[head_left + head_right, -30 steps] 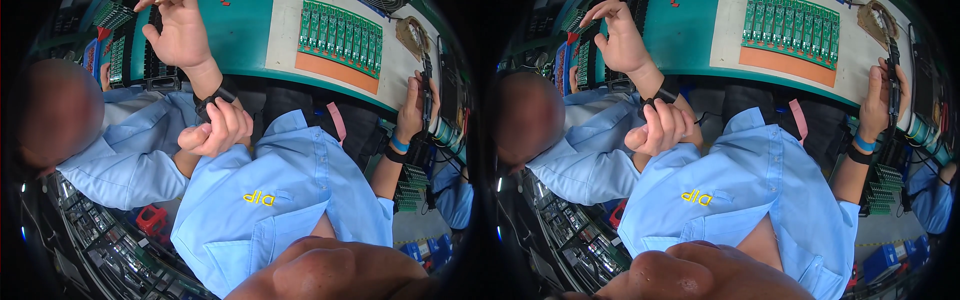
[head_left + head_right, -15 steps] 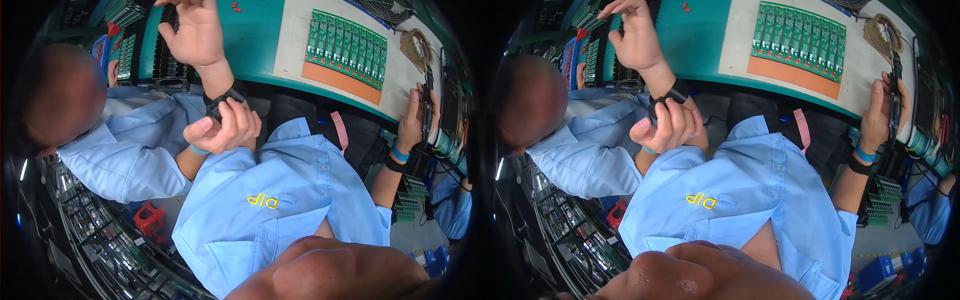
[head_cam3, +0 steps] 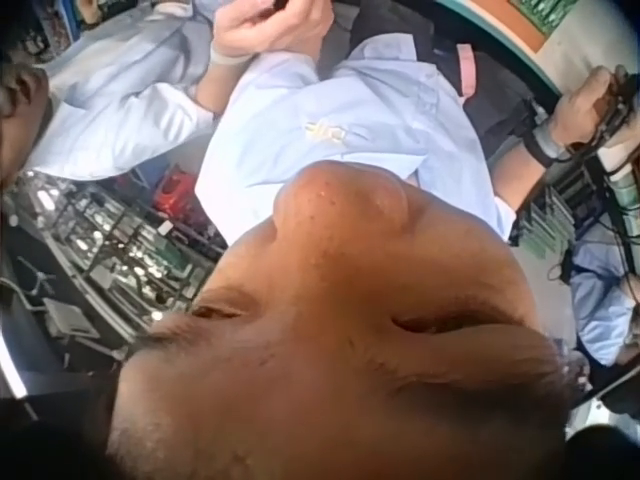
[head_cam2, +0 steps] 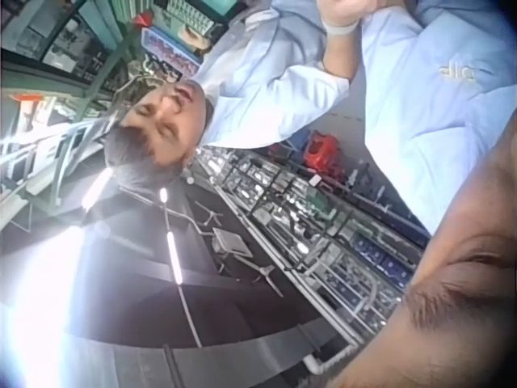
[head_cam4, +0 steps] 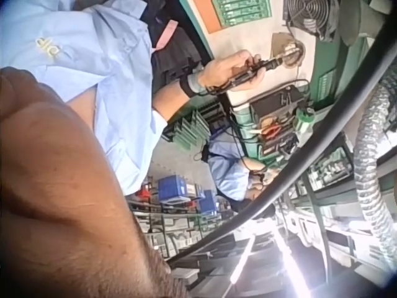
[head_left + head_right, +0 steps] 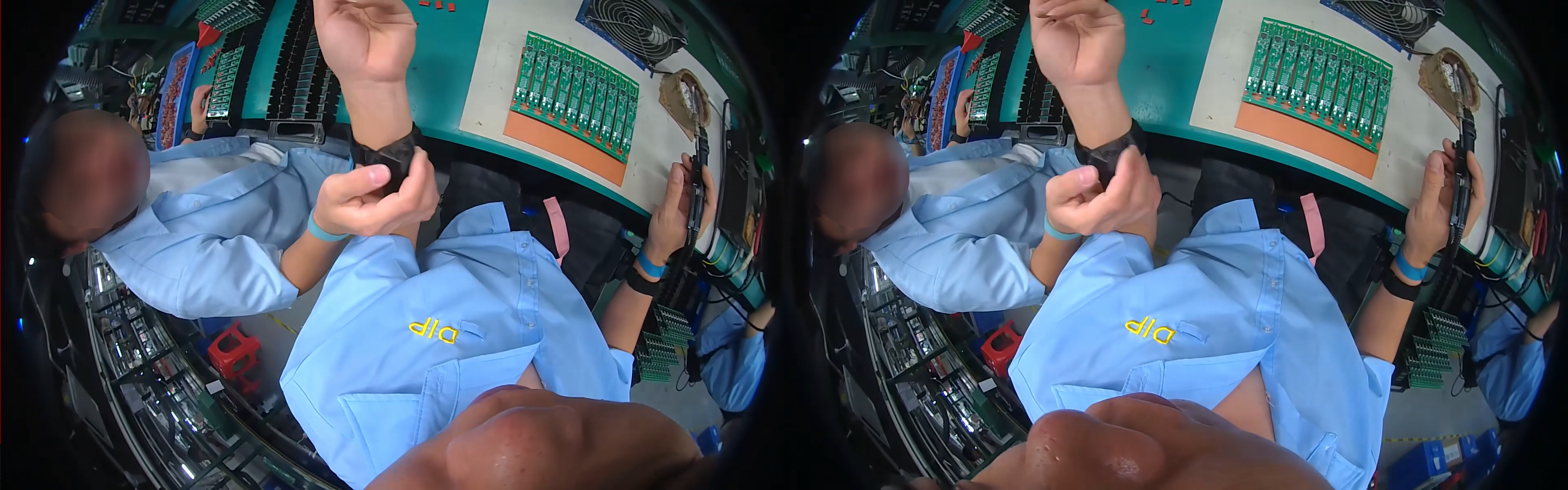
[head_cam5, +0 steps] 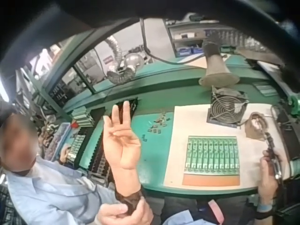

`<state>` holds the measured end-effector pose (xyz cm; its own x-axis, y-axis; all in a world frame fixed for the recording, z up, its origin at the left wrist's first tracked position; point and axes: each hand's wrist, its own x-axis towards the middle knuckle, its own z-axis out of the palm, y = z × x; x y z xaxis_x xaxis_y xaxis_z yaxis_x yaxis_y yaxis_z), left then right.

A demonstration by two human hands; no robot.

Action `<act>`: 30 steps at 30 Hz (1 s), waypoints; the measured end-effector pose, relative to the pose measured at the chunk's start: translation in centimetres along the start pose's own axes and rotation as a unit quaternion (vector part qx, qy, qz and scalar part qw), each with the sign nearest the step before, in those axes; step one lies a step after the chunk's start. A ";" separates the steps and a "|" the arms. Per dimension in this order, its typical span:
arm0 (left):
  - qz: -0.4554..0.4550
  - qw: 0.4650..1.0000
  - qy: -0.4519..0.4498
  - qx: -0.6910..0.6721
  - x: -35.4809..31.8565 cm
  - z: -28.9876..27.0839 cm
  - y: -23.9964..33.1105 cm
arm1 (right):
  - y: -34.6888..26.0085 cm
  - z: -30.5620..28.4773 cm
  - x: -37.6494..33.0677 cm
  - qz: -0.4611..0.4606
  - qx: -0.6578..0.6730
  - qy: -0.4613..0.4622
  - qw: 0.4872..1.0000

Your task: Soldering electronic components onto printed circuit boards at an industrial workstation.

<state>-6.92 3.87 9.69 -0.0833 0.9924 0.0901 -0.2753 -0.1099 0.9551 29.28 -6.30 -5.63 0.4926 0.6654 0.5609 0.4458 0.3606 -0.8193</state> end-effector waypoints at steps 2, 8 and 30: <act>0.030 0.998 0.022 0.044 0.8 0.9 0.8 | 0.0 0.0 0.0 -0.010 0.007 0.001 1.000; 0.158 0.962 0.045 0.218 4.8 1.4 1.2 | -0.1 0.1 0.0 -0.008 0.029 -0.003 1.000; 0.219 0.577 0.045 0.785 29.7 -7.3 4.1 | -0.4 0.3 0.0 -0.001 0.037 -0.006 0.999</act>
<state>-17.55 32.46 14.19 0.1159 0.8736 0.4727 0.9931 -0.0942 -0.0694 28.88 -6.30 -5.33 0.4827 0.6724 0.5611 0.3896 0.4090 -0.8252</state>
